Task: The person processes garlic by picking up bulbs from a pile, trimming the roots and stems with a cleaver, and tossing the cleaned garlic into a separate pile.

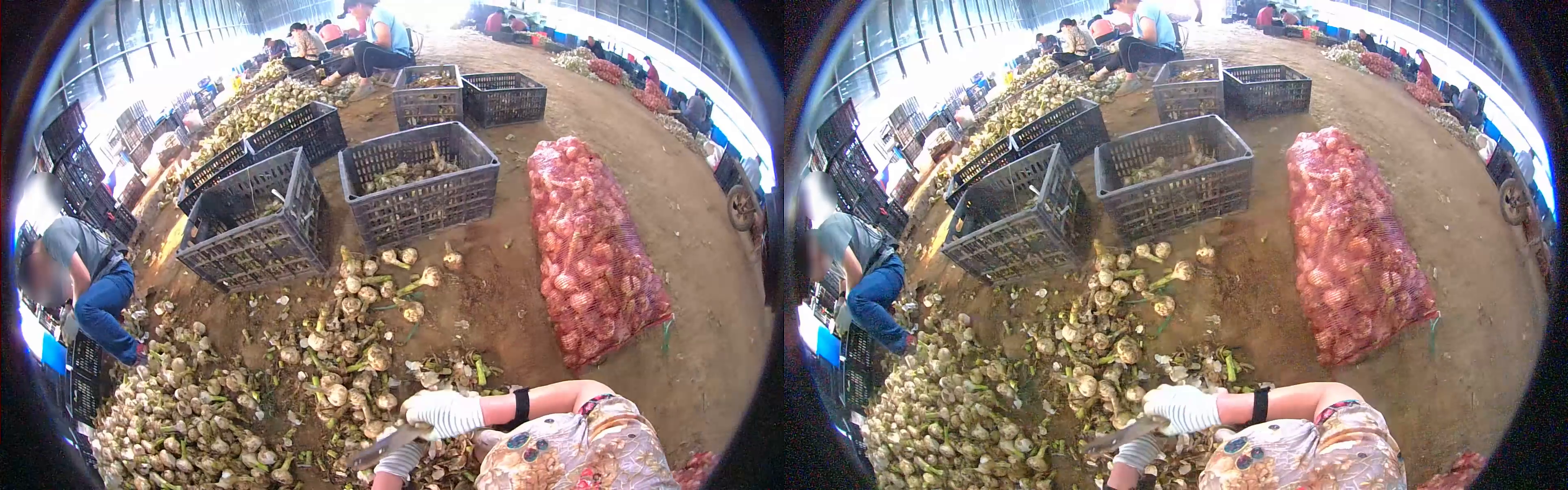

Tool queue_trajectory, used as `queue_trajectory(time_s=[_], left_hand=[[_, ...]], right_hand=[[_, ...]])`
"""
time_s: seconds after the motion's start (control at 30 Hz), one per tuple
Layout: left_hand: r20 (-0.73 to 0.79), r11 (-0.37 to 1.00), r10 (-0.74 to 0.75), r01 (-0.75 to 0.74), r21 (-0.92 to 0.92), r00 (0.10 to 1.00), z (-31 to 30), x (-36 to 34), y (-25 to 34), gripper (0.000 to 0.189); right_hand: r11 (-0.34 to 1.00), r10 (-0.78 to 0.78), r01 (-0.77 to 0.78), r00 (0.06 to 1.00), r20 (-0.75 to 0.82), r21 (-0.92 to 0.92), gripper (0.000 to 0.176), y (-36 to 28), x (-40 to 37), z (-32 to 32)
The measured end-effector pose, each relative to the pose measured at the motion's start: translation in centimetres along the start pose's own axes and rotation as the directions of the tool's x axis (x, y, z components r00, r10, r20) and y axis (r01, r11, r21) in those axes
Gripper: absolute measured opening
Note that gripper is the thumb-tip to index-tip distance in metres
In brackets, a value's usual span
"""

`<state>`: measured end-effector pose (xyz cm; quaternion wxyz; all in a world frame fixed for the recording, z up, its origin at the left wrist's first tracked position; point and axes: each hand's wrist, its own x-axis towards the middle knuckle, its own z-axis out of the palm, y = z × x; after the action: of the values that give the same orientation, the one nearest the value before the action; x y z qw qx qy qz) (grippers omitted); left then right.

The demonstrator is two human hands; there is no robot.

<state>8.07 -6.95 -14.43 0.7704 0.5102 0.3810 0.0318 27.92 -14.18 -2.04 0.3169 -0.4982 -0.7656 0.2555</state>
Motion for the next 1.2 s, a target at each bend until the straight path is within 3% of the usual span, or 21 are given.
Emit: queue_trajectory(time_s=[0.07,0.13,0.17,0.2,0.23,0.27,0.3,0.33,0.4,0.43,0.47,0.53,0.77,0.9,1.0,1.03,1.13,1.17,1.2], left_hand=[[0.076,0.993,0.048,-0.040,-0.108,0.996,1.3,-0.4,2.0,0.035],[0.120,0.971,0.077,-0.047,-0.235,0.990,3.0,-2.2,4.4,0.037],[0.122,0.952,0.070,-0.030,-0.306,0.990,3.6,-4.0,4.9,0.038],[0.116,0.926,0.066,-0.017,-0.377,0.991,4.1,-5.5,5.6,0.040],[-0.005,0.981,0.131,-0.129,0.148,0.991,4.3,-5.9,8.2,0.041],[-0.059,0.753,0.223,-0.134,0.644,0.973,3.9,-6.3,9.8,0.043],[-0.008,0.793,0.326,-0.269,0.547,0.945,2.0,-5.3,6.9,0.042],[-0.027,0.869,0.306,-0.268,0.417,0.951,0.7,-4.7,5.4,0.041],[-0.066,0.958,0.267,-0.257,0.126,0.962,-0.7,-4.1,5.1,0.039],[-0.061,0.945,0.263,-0.245,0.215,0.963,-0.9,-5.6,4.7,0.041],[-0.063,0.949,0.267,-0.251,0.192,0.962,-0.2,-6.7,5.4,0.041],[-0.065,0.952,0.281,-0.270,0.141,0.957,0.5,-7.5,5.7,0.041],[-0.056,0.944,0.316,-0.308,0.120,0.947,2.3,-8.9,6.6,0.043],[-0.097,0.912,0.341,-0.305,0.274,0.935,3.8,-9.1,7.7,0.044],[-0.082,0.899,0.403,-0.378,0.219,0.911,3.8,-9.3,6.9,0.042],[-0.065,0.885,0.424,-0.398,0.242,0.903,3.7,-9.6,6.6,0.041],[0.040,0.656,0.410,-0.326,0.681,0.911,3.7,-9.3,7.7,0.039],[0.086,0.687,0.468,-0.424,0.590,0.879,3.4,-8.7,7.1,0.042],[0.016,0.837,0.381,-0.352,0.418,0.924,3.7,-8.8,7.2,0.043]], right_hand=[[0.997,0.064,-0.058,0.985,0.161,-0.044,0.036,-2.1,0.1,-1.4],[0.997,0.011,-0.012,1.000,0.022,0.073,0.035,-1.7,-0.5,-1.4],[0.970,0.139,-0.161,0.982,0.129,0.184,0.034,-2.6,-0.2,-3.2],[0.955,0.191,-0.194,0.981,0.033,0.226,0.034,-2.7,0.1,-4.1],[0.907,0.358,-0.365,0.931,0.071,0.210,0.038,-3.6,0.6,-6.0],[0.873,0.459,-0.445,0.888,-0.031,0.198,0.033,-2.4,0.1,-5.9],[0.925,0.378,-0.370,0.912,-0.159,0.083,0.030,-2.4,0.2,-6.3],[0.941,0.329,-0.332,0.942,-0.063,-0.058,0.023,-2.0,0.0,-6.6],[0.990,0.120,-0.122,0.992,-0.040,-0.069,0.019,-2.9,0.0,-6.5],[0.992,0.103,-0.104,0.994,-0.020,-0.072,0.016,-2.6,-0.2,-5.6],[0.987,0.107,-0.103,0.994,0.025,-0.121,0.014,-3.1,0.0,-5.6],[0.989,0.104,-0.109,0.994,-0.044,-0.104,0.016,-3.3,0.1,-5.2],[0.989,0.065,-0.051,0.993,0.099,-0.141,0.013,-3.5,-0.4,-5.9],[0.957,0.229,-0.195,0.962,0.147,-0.213,0.013,-2.0,-0.7,-5.4],[0.968,0.197,-0.177,0.975,0.101,-0.180,0.013,-2.2,-1.0,-5.2],[0.973,0.147,-0.143,0.989,0.010,-0.184,0.012,-1.9,-1.3,-4.6],[0.963,0.178,-0.178,0.984,-0.019,-0.202,0.013,-1.2,-1.7,-4.2],[0.971,0.139,-0.144,0.989,-0.040,-0.191,0.013,-1.2,-2.0,-4.5],[0.932,0.354,-0.356,0.934,-0.048,-0.059,0.016,0.5,-2.8,-4.0]])
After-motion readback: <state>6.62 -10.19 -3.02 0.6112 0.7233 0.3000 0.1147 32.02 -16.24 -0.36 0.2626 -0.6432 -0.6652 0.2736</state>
